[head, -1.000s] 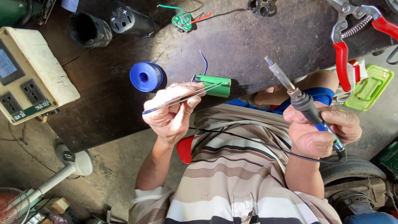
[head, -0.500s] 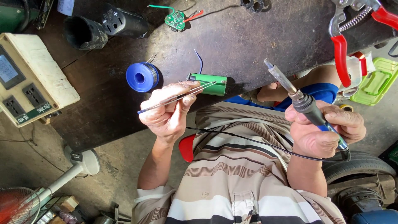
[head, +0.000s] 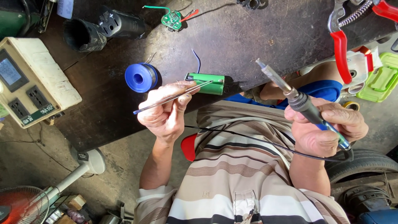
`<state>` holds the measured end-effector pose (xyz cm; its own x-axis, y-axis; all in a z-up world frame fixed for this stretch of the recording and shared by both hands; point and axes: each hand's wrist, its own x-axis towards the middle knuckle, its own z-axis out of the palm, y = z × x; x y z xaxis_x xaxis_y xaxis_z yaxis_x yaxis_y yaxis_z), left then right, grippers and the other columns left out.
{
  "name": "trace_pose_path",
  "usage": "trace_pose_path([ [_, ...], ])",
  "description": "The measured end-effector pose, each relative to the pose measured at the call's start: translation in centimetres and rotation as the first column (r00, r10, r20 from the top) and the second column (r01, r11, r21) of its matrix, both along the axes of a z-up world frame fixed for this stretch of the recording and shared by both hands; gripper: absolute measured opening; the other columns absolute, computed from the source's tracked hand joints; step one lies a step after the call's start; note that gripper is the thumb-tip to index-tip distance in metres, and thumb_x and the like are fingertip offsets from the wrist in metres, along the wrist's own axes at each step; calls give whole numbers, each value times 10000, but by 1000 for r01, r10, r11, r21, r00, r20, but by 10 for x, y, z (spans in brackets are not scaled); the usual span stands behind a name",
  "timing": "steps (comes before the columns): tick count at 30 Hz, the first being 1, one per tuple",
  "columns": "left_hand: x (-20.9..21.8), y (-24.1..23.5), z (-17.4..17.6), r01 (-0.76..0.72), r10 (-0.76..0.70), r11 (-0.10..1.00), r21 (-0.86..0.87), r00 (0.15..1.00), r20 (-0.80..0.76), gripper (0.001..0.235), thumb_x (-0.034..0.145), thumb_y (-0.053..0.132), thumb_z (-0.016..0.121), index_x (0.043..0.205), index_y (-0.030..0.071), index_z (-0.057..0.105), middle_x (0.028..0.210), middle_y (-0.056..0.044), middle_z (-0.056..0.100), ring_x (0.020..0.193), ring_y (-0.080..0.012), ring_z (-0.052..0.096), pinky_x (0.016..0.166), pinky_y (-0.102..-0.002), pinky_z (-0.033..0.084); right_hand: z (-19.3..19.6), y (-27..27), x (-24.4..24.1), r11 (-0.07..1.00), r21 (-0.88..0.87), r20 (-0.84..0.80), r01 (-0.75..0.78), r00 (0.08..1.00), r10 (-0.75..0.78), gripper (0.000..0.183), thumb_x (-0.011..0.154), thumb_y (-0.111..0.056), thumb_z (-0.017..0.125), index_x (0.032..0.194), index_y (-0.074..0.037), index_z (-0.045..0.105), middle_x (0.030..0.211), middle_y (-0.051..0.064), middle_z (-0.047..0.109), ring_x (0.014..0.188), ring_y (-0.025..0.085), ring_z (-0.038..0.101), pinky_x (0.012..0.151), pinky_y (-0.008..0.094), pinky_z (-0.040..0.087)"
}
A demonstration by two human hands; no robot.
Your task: The person solders wires to a small circuit board attached to two green cylindrical batteries. They use a soldering iron and solder wire to make connections, then use pliers to trim excess wire and inspect the assembly.
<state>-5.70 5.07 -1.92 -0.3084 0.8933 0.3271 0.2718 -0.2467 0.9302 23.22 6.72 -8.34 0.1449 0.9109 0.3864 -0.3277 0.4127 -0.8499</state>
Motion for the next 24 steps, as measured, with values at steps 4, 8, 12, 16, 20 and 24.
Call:
trace_pose_path([
  [4,-1,4,12,81,-76,996,24,984,-163,78,984,0,641,985,-75,663,921,-201,734,861,-337,776,823,-404,672,13,5,4,989,16,62,-148,987,147,284,976,-284,681,1105,-47,594,832,115,624,710,327,700,585,454,642],
  [8,1,11,33,235,-215,972,5,898,-385,78,1018,-19,599,1037,-79,645,974,-206,729,880,-330,771,842,-411,664,34,9,0,968,-143,174,-207,958,230,191,952,-218,698,1083,-94,636,691,101,609,632,270,700,720,387,652],
  [12,-4,24,49,360,-328,933,-4,845,-423,77,1004,-56,619,1061,-106,633,978,-256,710,863,-369,753,850,-409,653,28,-3,5,964,-260,197,-57,974,111,228,857,-132,747,993,0,621,772,133,627,705,325,738,882,451,676],
  [16,-9,33,63,485,-483,862,-143,703,-522,198,1006,-106,428,1132,-96,581,1037,-247,685,915,-369,724,851,-410,606,30,-3,11,960,-273,496,59,864,88,300,812,-240,798,897,22,680,852,198,676,786,287,697,896,432,650],
  [20,-6,39,68,509,-533,834,-212,645,-548,270,1025,-132,318,1134,-67,555,1047,-196,659,913,-347,692,829,-397,577,35,3,12,965,-262,509,7,850,133,273,807,-177,820,890,39,674,860,209,671,758,280,668,893,433,639],
  [24,-5,39,66,497,-532,835,-235,625,-571,245,1028,-144,357,1142,-59,557,1066,-180,655,854,-325,647,782,-386,551,38,7,6,962,-274,507,-11,848,155,260,772,30,900,766,67,643,774,177,622,700,260,623,771,361,577],
])
